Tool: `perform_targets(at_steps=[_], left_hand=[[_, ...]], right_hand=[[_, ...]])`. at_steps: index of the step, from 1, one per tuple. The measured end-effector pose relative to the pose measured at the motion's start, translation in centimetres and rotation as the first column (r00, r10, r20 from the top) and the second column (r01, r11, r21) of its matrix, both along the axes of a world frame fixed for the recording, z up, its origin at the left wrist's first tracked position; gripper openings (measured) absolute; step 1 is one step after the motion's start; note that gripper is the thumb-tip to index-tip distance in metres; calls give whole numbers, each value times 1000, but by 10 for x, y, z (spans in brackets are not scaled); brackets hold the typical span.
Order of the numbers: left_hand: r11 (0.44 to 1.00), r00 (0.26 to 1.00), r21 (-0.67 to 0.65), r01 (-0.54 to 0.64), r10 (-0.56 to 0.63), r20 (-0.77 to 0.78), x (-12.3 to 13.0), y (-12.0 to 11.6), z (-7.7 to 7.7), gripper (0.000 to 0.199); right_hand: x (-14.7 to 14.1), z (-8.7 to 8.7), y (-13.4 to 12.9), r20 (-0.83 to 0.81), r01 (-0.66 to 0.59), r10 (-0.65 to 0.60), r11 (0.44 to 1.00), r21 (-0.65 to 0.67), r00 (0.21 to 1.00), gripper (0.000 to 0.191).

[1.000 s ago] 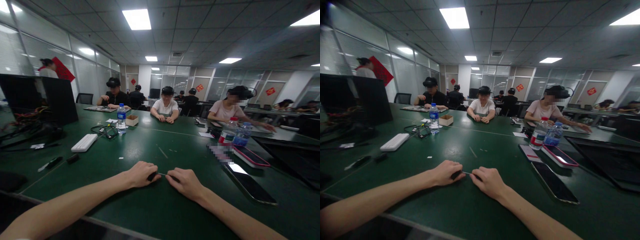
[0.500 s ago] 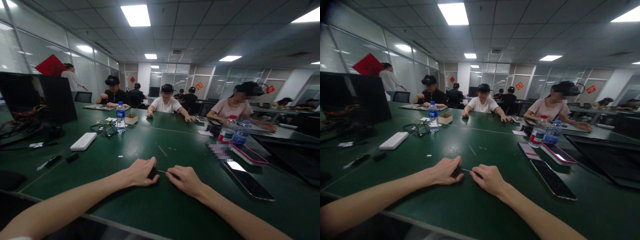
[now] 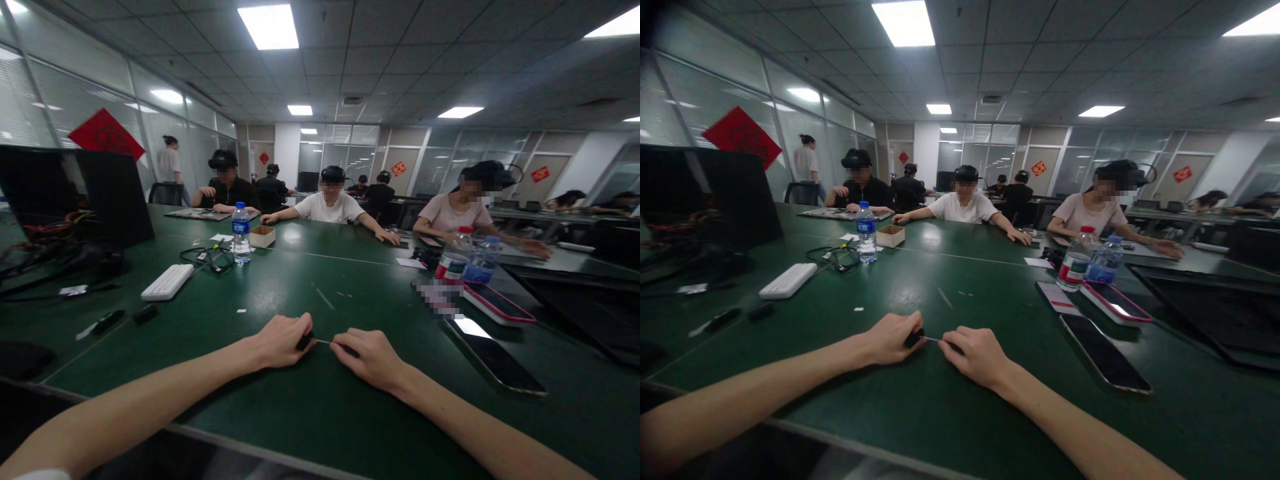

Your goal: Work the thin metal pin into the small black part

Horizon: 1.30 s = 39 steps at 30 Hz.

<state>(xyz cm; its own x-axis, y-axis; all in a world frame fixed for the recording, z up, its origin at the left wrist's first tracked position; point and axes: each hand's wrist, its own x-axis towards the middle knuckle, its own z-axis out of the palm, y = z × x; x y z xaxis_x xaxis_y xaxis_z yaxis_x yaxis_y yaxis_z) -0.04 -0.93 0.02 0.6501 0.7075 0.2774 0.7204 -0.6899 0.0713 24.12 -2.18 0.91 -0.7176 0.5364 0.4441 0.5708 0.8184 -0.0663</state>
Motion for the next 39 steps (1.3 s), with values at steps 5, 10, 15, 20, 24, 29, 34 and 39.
perform_targets(at_steps=[5, 10, 15, 20, 24, 29, 34, 39], left_hand=[[999, 1000, -18, -28, 28, -3, 1, -1, 1, 22], [995, 996, -50, -87, 86, -31, 2, -4, 6, 39], [993, 990, -35, -113, 109, -88, 3, -3, 6, 50], [994, 986, -15, -109, 106, -127, 4, -1, 4, 48], [995, 988, 5, -95, 95, -121, 3, 0, 2, 37], [996, 989, -3, -85, 84, -118, 4, 1, 0, 28], [996, 990, 2, -92, 92, -111, 3, 1, 0, 31], [996, 988, -4, -85, 84, -129, 3, -2, 4, 32]], right_hand=[[-3, 1, -1, -5, 37, -37, 999, -8, 999, 32], [-1, 2, 0, -4, 104, -104, 994, -24, 995, 35], [-1, 2, 1, 10, 118, -118, 992, -42, 993, 34], [-1, 3, 1, 37, 148, -146, 987, -63, 989, 33], [-2, 4, 0, 42, 156, -154, 986, -60, 987, 35], [-6, 2, 0, 55, 182, -180, 983, -27, 982, 36], [-11, 3, -2, 59, 227, -226, 974, -13, 972, 34], [-13, 5, -6, 88, 258, -257, 966, -4, 962, 36]])
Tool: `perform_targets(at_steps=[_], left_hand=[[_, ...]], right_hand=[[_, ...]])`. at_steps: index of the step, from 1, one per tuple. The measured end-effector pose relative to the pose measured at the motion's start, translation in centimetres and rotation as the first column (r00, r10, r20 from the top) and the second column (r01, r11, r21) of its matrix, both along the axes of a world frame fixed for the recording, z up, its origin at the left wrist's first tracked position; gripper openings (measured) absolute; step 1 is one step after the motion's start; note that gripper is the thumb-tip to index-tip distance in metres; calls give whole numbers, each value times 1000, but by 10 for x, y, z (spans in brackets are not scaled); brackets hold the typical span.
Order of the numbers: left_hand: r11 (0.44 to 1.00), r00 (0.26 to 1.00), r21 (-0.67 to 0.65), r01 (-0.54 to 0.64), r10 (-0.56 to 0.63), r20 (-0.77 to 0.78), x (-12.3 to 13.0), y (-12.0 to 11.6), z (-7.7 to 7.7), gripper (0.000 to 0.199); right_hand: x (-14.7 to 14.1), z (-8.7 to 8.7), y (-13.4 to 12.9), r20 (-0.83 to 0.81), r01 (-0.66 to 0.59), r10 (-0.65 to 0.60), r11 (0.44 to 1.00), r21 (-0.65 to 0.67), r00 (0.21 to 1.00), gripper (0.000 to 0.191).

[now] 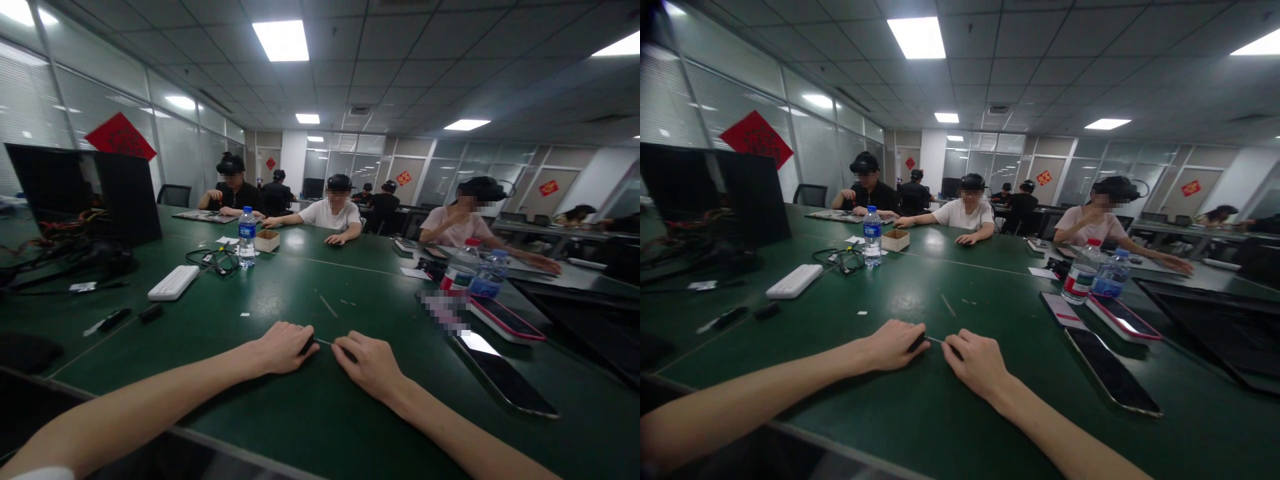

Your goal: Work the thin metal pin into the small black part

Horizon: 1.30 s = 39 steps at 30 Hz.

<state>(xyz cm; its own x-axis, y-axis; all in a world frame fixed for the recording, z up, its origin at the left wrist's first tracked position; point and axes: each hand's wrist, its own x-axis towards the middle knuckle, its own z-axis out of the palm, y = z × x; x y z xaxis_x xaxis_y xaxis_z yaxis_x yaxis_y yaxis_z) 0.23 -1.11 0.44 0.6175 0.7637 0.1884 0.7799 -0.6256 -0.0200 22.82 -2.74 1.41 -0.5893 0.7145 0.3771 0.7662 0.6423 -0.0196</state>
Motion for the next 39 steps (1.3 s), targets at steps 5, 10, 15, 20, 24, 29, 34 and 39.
perform_targets(at_steps=[5, 10, 15, 20, 24, 29, 34, 39], left_hand=[[1000, 1000, 5, 6, -6, -14, 0, -1, 2, 31], [1000, 999, -10, 18, -19, -27, -1, 0, 1, 32], [1000, 999, -8, 20, -21, -38, -1, 1, -1, 34], [999, 998, -13, 30, -31, -48, -2, 2, -3, 38], [998, 997, -30, 51, -53, -53, -4, 1, -3, 39], [997, 997, -26, 69, -70, -40, -4, -1, 0, 42], [996, 996, -44, 83, -85, -32, -5, -1, 2, 41], [999, 997, -43, -16, 12, -70, -2, 7, -2, 46]], right_hand=[[-2, -2, -1, 20, 15, -15, 1000, 18, 1000, 37], [-2, -3, -1, 4, -24, 24, 999, 32, 1000, 36], [0, -4, -1, -17, -45, 46, 997, 61, 999, 35], [2, -9, 2, -39, -71, 74, 995, 70, 996, 35], [3, -12, 3, -39, -76, 79, 994, 73, 996, 37], [5, -11, 4, -51, -113, 116, 992, 51, 992, 38], [7, -5, 3, -93, -160, 161, 987, 20, 983, 36], [-11, -2, -22, -109, -404, 408, 913, 58, 907, 30]])
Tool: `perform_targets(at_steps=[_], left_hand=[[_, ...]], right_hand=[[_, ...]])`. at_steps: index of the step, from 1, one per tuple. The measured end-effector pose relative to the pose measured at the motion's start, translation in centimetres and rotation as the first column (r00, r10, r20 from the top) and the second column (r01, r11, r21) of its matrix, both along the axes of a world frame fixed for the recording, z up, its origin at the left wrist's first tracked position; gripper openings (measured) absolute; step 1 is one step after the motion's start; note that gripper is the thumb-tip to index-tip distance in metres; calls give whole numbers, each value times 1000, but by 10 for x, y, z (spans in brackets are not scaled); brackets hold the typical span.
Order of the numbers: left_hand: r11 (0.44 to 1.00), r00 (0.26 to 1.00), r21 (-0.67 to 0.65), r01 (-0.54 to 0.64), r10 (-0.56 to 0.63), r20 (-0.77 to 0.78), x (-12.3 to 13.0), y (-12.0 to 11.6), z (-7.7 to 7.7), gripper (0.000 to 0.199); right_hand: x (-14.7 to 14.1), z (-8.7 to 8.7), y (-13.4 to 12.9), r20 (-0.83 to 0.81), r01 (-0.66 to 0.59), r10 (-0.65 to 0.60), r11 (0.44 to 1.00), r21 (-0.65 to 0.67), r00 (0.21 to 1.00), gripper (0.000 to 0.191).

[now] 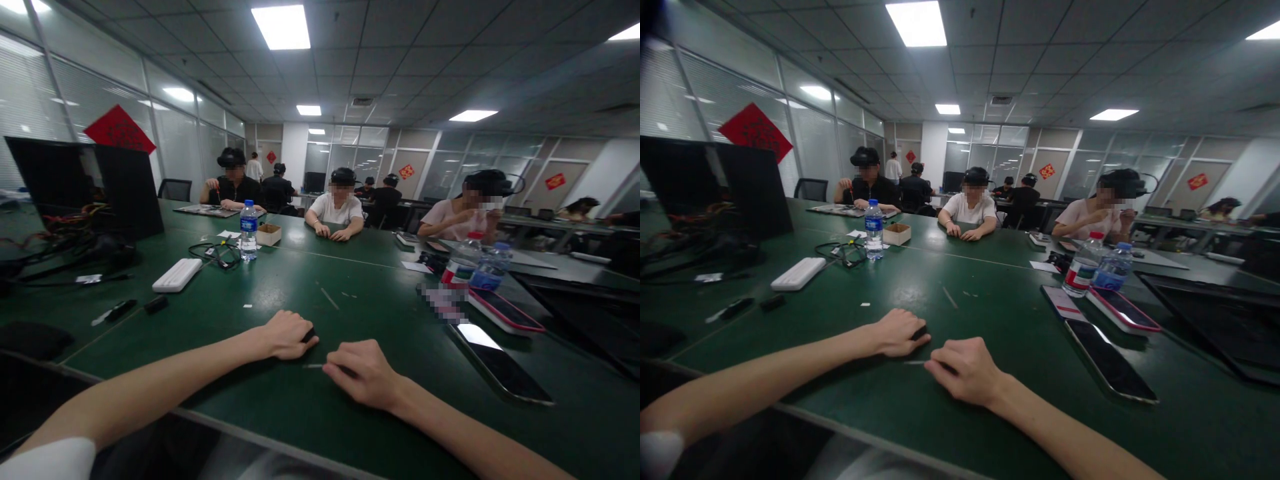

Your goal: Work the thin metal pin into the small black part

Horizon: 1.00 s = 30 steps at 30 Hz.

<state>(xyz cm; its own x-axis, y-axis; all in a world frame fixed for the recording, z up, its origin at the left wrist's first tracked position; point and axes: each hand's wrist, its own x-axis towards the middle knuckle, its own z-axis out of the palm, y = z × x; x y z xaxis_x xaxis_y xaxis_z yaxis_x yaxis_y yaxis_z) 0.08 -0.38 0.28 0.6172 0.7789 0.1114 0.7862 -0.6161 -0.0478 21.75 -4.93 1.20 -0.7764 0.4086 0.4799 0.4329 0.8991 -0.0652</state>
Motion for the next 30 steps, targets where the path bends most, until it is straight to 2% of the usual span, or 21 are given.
perform_targets(at_steps=[2, 3, 8, 11, 19, 30], left_hand=[[1000, 1000, 8, -19, 19, -2, 1, 3, -1, 48], [1000, 1000, 13, -16, 16, 4, 1, 4, -2, 48], [998, 998, 34, 49, -50, 26, -1, 2, -1, 44], [995, 995, 46, 90, -92, 37, -1, -1, 1, 40], [991, 990, 12, 134, -134, 50, 1, -5, 6, 36], [988, 989, 55, 144, -145, 27, 1, -4, 2, 40]], right_hand=[[-7, 0, -8, 63, -105, 104, 994, 23, 993, 29], [-8, 0, -9, 73, -114, 111, 993, 28, 991, 29], [15, 1, 17, 5, 84, -84, 996, 17, 996, 32], [29, 0, 32, 23, 145, -145, 989, 25, 989, 30], [23, -2, 31, 99, 158, -160, 987, 33, 982, 33], [24, -2, 29, 143, 207, -210, 978, 35, 967, 35]])
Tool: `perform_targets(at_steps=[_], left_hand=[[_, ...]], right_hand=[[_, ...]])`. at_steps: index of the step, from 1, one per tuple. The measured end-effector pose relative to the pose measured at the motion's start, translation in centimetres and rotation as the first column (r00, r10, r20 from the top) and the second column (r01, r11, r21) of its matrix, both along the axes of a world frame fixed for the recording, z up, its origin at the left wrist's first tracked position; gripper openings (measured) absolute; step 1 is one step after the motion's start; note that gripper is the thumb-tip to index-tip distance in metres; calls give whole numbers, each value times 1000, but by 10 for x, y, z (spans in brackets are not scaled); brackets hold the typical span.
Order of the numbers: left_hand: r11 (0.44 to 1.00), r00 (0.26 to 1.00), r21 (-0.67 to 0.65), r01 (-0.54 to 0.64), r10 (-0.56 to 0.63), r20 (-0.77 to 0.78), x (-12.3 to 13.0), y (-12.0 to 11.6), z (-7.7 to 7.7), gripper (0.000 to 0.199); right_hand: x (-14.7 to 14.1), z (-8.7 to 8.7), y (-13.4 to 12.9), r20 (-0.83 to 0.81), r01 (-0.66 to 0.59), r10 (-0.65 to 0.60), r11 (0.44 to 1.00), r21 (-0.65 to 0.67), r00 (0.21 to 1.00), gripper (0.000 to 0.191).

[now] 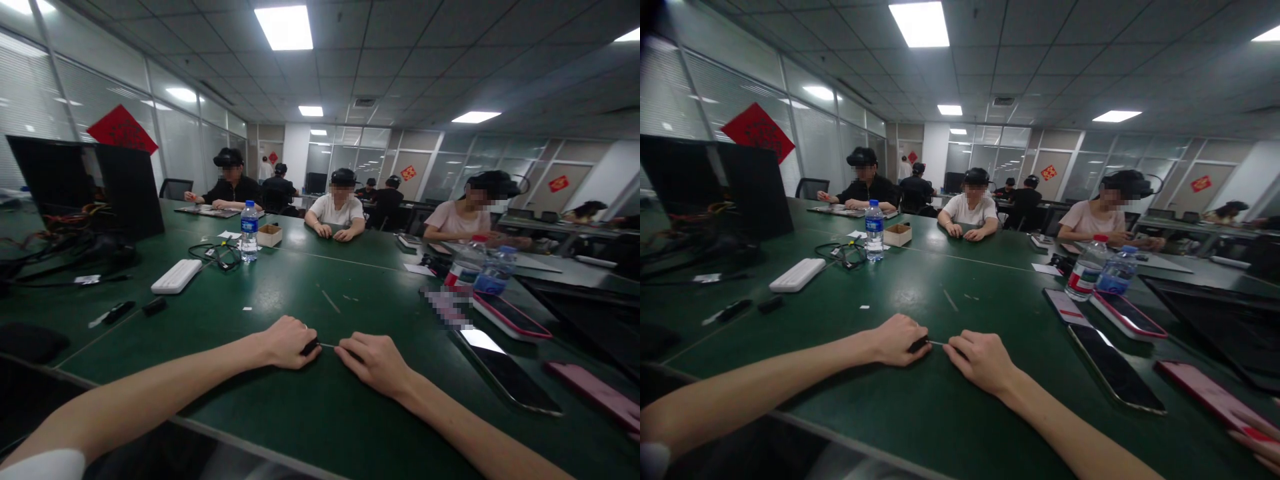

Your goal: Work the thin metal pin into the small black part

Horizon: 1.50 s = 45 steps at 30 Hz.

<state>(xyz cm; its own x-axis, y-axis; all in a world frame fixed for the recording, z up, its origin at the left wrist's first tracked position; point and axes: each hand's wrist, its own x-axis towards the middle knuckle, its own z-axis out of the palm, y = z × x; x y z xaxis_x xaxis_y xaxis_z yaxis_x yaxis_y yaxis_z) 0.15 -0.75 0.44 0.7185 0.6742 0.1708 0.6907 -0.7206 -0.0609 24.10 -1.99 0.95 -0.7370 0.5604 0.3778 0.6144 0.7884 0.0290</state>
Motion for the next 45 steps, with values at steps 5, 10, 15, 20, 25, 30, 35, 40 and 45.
perform_targets(at_steps=[5, 10, 15, 20, 25, 30, 35, 40, 45], left_hand=[[1000, 1000, -3, 0, 0, 7, -1, 0, 0, 40], [1000, 1000, 4, 14, -14, 9, -1, 2, -2, 35], [999, 1000, 34, -4, 4, -4, 0, 4, -4, 36], [1000, 1000, 31, 4, -4, 9, 0, 4, -5, 37], [1000, 1000, 14, -19, 18, 11, -1, 7, -8, 38], [1000, 1000, 5, 15, -15, 1, -3, 6, -8, 39], [1000, 1000, 0, 24, -24, 1, -4, 3, -4, 41], [999, 1000, -26, -22, 21, -10, -1, 8, -5, 47], [997, 997, -15, -73, 73, -23, 1, 12, -4, 50]], right_hand=[[-1, 1, -2, -9, 25, -25, 1000, -5, 1000, 35], [-2, -2, -2, -5, 37, -37, 999, 12, 999, 34], [-2, -3, 0, -25, 39, -38, 997, 65, 999, 34], [-3, -2, -1, -15, 41, -40, 997, 58, 999, 36], [-7, -2, -6, -9, 72, -72, 997, 42, 997, 35], [-9, -5, -11, -40, 81, -79, 996, 30, 996, 35], [-3, -3, -8, -91, 43, -38, 998, 54, 995, 35], [-14, 3, -26, -98, -169, 182, 977, 128, 978, 28], [-26, 3, -35, -38, -365, 379, 910, 197, 925, 22]])
